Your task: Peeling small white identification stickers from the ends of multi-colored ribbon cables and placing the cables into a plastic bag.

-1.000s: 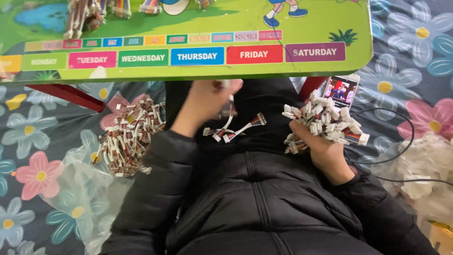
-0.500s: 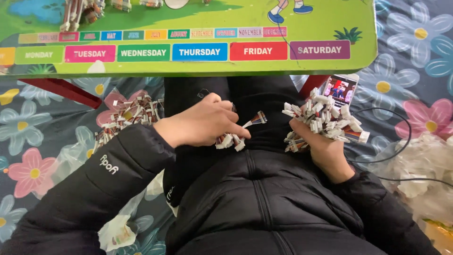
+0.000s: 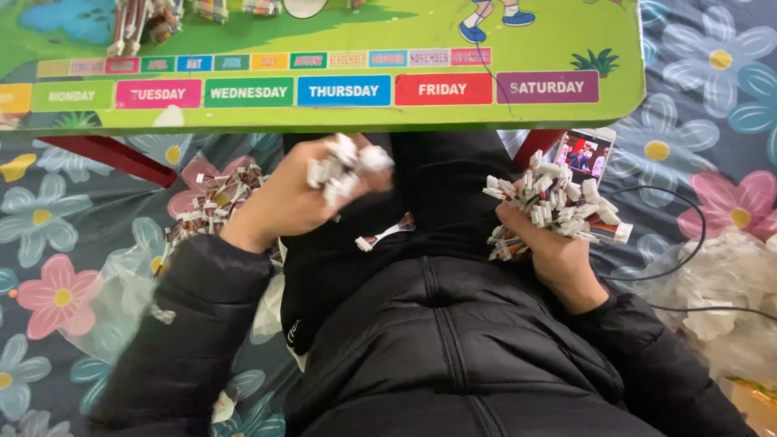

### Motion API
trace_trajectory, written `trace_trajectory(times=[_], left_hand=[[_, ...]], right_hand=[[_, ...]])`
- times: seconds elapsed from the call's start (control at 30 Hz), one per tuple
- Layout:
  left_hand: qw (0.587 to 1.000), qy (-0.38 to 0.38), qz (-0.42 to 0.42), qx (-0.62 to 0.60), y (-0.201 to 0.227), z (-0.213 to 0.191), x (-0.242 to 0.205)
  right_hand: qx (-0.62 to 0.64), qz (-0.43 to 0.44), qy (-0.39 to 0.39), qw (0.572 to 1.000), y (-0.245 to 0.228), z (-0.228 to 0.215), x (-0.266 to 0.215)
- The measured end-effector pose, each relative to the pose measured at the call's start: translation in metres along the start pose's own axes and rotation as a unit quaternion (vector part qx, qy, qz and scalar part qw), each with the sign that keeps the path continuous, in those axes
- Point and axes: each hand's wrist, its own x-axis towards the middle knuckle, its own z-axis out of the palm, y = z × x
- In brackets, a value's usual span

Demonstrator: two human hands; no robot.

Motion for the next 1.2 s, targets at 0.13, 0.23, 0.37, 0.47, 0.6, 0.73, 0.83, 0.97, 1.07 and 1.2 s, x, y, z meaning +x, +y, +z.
trace_trajectory(times=[0.13,0.23,0.37,0.47,0.6,0.73,0.83,0.97,1.07,1.2], left_hand=[[0.988,0.100,-0.077,-0.091,-0.049,0.025,-0.021],[0.997,-0.003,-0.073,0.040,-0.032,0.016,-0.007],[0.887,-0.243,-0.030,0.392,0.004,0.011,0.003],[0.869,-0.290,0.029,0.401,0.010,0.014,0.009],[0.907,-0.261,0.018,0.330,-0.032,0.012,0.007],[0.999,-0.025,-0.029,-0.016,-0.003,0.018,0.013],[0.974,0.119,-0.102,-0.166,0.012,0.047,0.024],[0.942,0.227,-0.051,-0.241,0.009,0.090,0.040],[0.957,0.254,-0.053,-0.130,0.017,0.095,0.042],[0.953,0.270,-0.035,-0.132,0.032,0.096,0.039]], right_hand=[[-0.002,-0.005,-0.002,1.000,-0.007,0.000,0.000],[0.015,0.021,-0.003,1.000,-0.014,0.000,0.005],[0.029,0.051,-0.010,0.998,-0.035,0.001,0.008],[0.041,0.063,-0.007,0.997,-0.025,-0.001,0.008],[0.063,0.062,0.017,0.996,-0.025,-0.003,0.014],[0.085,0.073,-0.013,0.994,-0.052,0.000,0.022],[0.142,0.063,-0.051,0.987,-0.080,0.015,0.026],[0.095,0.006,-0.122,0.988,-0.064,0.017,0.024],[0.061,0.048,-0.123,0.989,-0.061,0.024,0.013],[0.024,0.035,-0.117,0.992,-0.057,0.030,0.014]])
